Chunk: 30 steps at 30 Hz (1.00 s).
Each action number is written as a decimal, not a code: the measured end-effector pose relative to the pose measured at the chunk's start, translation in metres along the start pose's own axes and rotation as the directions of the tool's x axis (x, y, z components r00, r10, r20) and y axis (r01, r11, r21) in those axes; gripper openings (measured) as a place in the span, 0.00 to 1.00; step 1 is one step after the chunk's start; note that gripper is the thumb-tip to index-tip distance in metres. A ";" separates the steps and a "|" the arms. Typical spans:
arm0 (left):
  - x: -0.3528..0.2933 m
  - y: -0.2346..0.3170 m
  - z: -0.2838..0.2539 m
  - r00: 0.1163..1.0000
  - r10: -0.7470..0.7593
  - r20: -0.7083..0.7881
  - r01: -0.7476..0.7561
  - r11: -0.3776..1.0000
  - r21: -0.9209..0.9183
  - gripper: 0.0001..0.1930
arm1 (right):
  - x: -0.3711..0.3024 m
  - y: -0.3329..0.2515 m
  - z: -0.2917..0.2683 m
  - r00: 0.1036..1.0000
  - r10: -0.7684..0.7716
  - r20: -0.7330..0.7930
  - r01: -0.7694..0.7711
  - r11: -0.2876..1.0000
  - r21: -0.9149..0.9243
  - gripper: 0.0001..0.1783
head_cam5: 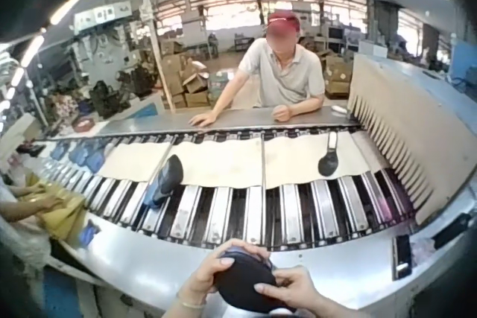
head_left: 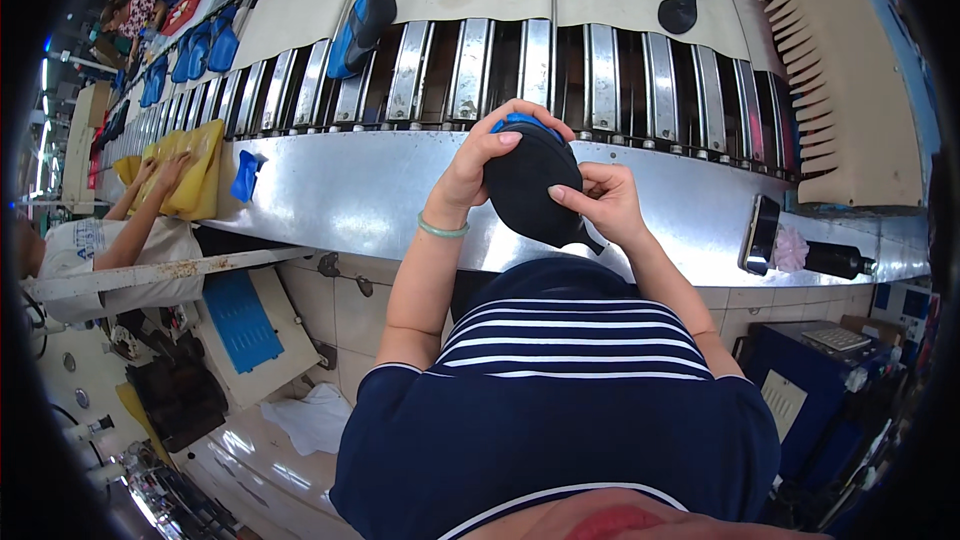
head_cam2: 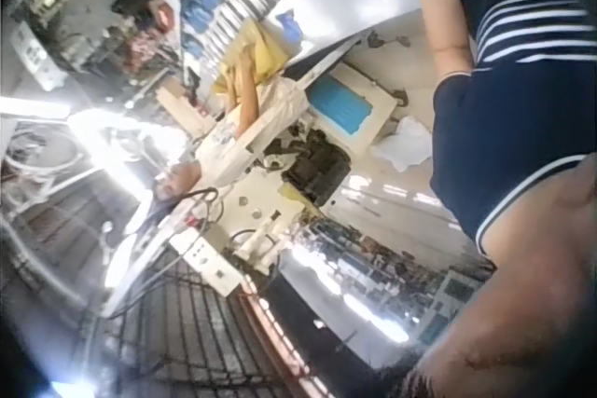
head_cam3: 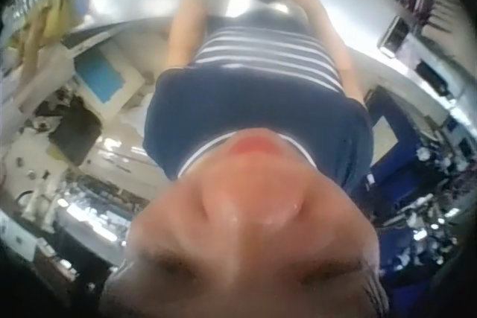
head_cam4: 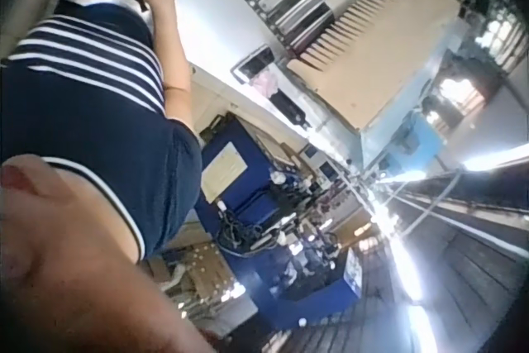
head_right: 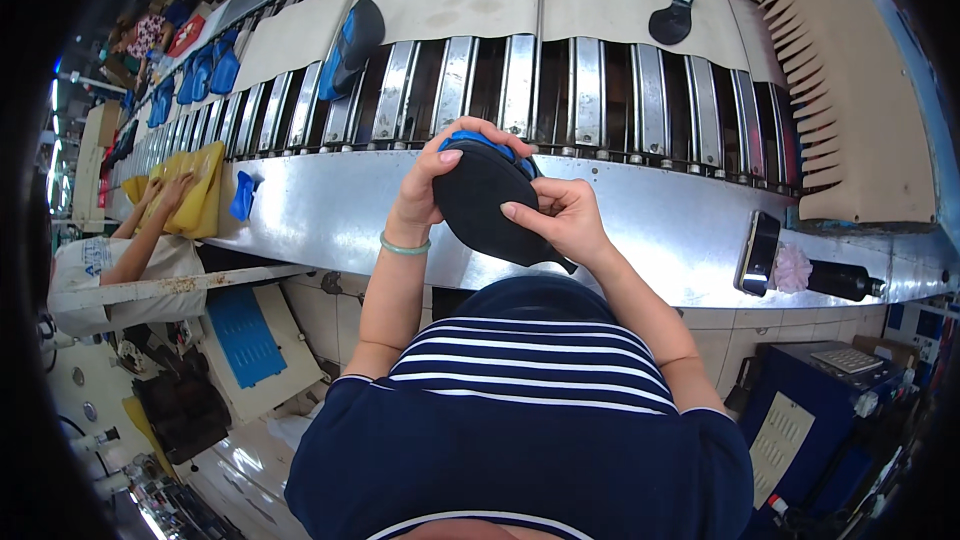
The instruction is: Inspecting and checking the quality of shoes on a production line.
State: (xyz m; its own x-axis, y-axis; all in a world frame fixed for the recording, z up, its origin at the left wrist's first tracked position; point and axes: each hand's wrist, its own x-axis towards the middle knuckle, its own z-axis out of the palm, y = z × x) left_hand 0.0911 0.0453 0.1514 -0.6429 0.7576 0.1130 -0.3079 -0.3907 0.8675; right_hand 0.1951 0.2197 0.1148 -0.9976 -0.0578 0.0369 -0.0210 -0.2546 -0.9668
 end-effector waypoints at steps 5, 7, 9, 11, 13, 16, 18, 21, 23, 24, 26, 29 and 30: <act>0.002 -0.002 -0.002 1.000 0.020 0.000 -0.020 0.999 -0.049 0.24 | 0.000 -0.002 0.004 1.000 0.016 -0.020 -0.015 0.998 0.061 0.07; 0.001 -0.003 -0.005 0.999 0.046 0.001 -0.046 0.999 -0.026 0.24 | 0.000 0.004 0.004 0.999 -0.006 -0.031 0.010 0.991 0.131 0.08; 0.001 -0.003 -0.005 0.998 0.069 0.013 -0.069 0.997 -0.018 0.24 | 0.001 0.011 0.002 0.999 -0.022 -0.037 0.027 0.991 0.131 0.08; 0.002 -0.004 -0.009 0.997 0.072 0.029 -0.071 0.997 -0.034 0.24 | 0.001 0.019 -0.002 0.999 -0.028 -0.037 0.030 0.998 0.061 0.09; 0.002 -0.003 -0.008 0.996 0.087 0.031 -0.085 0.995 -0.043 0.24 | 0.004 0.015 0.000 0.996 0.003 -0.093 0.002 0.999 0.052 0.09; 0.002 -0.005 -0.011 0.995 0.102 0.011 -0.101 0.993 -0.066 0.24 | 0.004 0.003 0.003 0.993 0.014 -0.115 -0.012 1.000 0.020 0.09; 0.002 -0.005 -0.012 0.995 0.103 0.016 -0.101 0.991 -0.090 0.23 | 0.006 0.003 0.002 0.993 0.009 -0.115 -0.008 1.000 0.009 0.09; 0.002 -0.007 -0.016 0.994 0.104 0.018 -0.102 0.990 -0.101 0.23 | 0.011 0.011 0.001 0.993 0.009 -0.118 -0.008 1.000 0.012 0.10; 0.002 -0.007 -0.017 0.994 0.104 0.017 -0.101 0.990 -0.095 0.23 | 0.011 0.008 0.000 0.994 0.019 -0.108 -0.019 1.000 0.005 0.10; 0.002 -0.007 -0.017 0.995 0.101 0.019 -0.099 0.991 -0.091 0.23 | 0.011 0.007 0.000 0.993 0.021 -0.118 -0.020 1.000 0.005 0.11; 0.003 -0.007 -0.018 0.995 0.096 0.020 -0.094 0.992 -0.087 0.23 | 0.012 0.006 0.002 0.990 0.024 -0.141 -0.024 1.000 0.005 0.12; 0.003 -0.008 -0.018 0.995 0.095 0.010 -0.093 0.992 -0.087 0.24 | 0.014 0.006 0.000 0.990 0.035 -0.134 -0.033 0.999 0.021 0.12; 0.003 -0.009 -0.019 0.996 0.094 0.005 -0.093 0.992 -0.088 0.24 | 0.014 0.005 0.000 0.990 0.041 -0.138 -0.037 0.999 0.027 0.12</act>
State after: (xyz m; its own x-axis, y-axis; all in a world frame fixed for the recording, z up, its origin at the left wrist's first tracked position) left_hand 0.0787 0.0410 0.1349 -0.6656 0.7200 0.1961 -0.3076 -0.5042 0.8069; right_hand 0.1810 0.2171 0.1102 -0.9972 0.0653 -0.0375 0.0178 -0.2786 -0.9603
